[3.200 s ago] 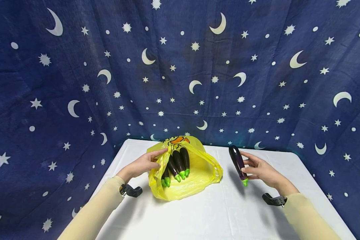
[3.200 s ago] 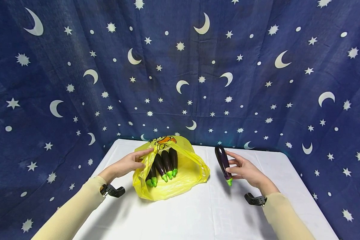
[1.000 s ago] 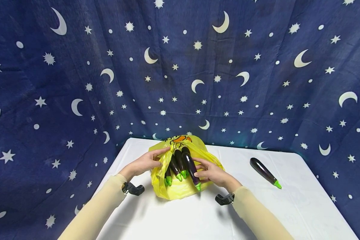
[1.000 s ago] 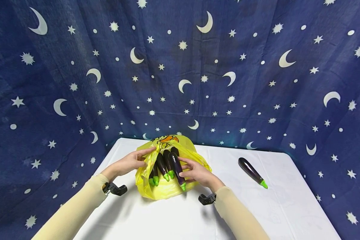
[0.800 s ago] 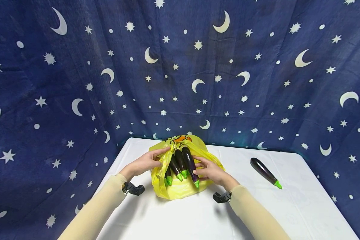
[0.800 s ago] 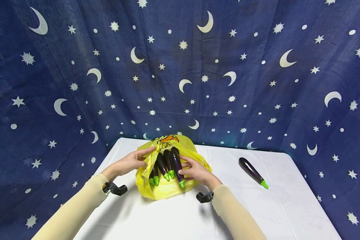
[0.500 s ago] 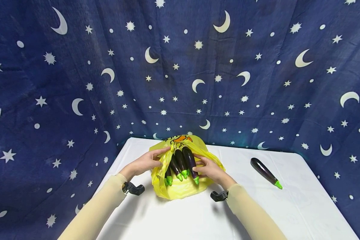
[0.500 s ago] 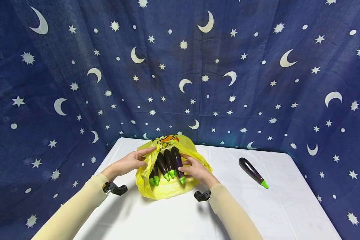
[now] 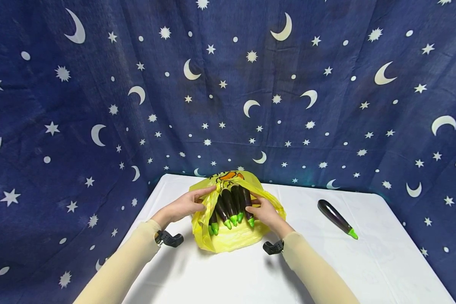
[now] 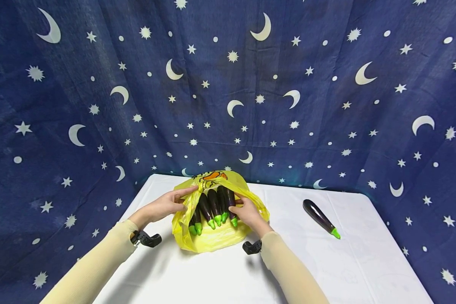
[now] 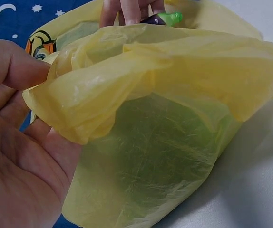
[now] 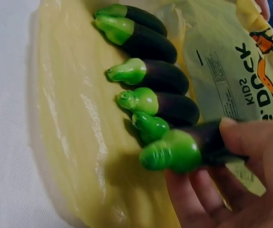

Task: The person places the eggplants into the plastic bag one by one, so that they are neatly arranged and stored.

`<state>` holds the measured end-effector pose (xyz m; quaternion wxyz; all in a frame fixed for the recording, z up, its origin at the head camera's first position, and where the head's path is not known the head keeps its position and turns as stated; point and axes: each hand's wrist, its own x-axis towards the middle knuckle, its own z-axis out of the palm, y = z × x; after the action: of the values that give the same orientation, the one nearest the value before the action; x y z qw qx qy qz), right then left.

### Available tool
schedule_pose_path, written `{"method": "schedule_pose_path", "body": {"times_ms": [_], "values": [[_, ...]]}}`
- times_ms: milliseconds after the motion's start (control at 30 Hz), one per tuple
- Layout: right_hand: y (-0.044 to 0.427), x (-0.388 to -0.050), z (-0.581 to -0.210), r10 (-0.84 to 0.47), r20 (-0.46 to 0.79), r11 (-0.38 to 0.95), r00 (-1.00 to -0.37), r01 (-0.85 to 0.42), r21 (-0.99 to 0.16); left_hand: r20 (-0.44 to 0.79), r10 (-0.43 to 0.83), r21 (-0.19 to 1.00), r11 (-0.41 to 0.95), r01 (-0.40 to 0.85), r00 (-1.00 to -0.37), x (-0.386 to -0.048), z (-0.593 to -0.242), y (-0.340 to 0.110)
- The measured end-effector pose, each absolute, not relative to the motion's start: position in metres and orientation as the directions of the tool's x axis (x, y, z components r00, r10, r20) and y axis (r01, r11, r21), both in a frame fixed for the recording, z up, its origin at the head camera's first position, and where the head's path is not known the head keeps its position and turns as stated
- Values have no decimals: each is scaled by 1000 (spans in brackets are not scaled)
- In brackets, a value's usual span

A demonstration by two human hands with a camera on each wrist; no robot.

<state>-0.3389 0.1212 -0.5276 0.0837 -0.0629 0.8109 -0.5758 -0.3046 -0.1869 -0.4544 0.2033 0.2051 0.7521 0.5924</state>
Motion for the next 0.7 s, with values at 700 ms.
{"method": "schedule_pose_path", "body": {"times_ms": [700], "values": [[101,-360,-541,48,3,588,-999,25,-809,-57,558,979,193,62,-828,-305,-458,-184]]}}
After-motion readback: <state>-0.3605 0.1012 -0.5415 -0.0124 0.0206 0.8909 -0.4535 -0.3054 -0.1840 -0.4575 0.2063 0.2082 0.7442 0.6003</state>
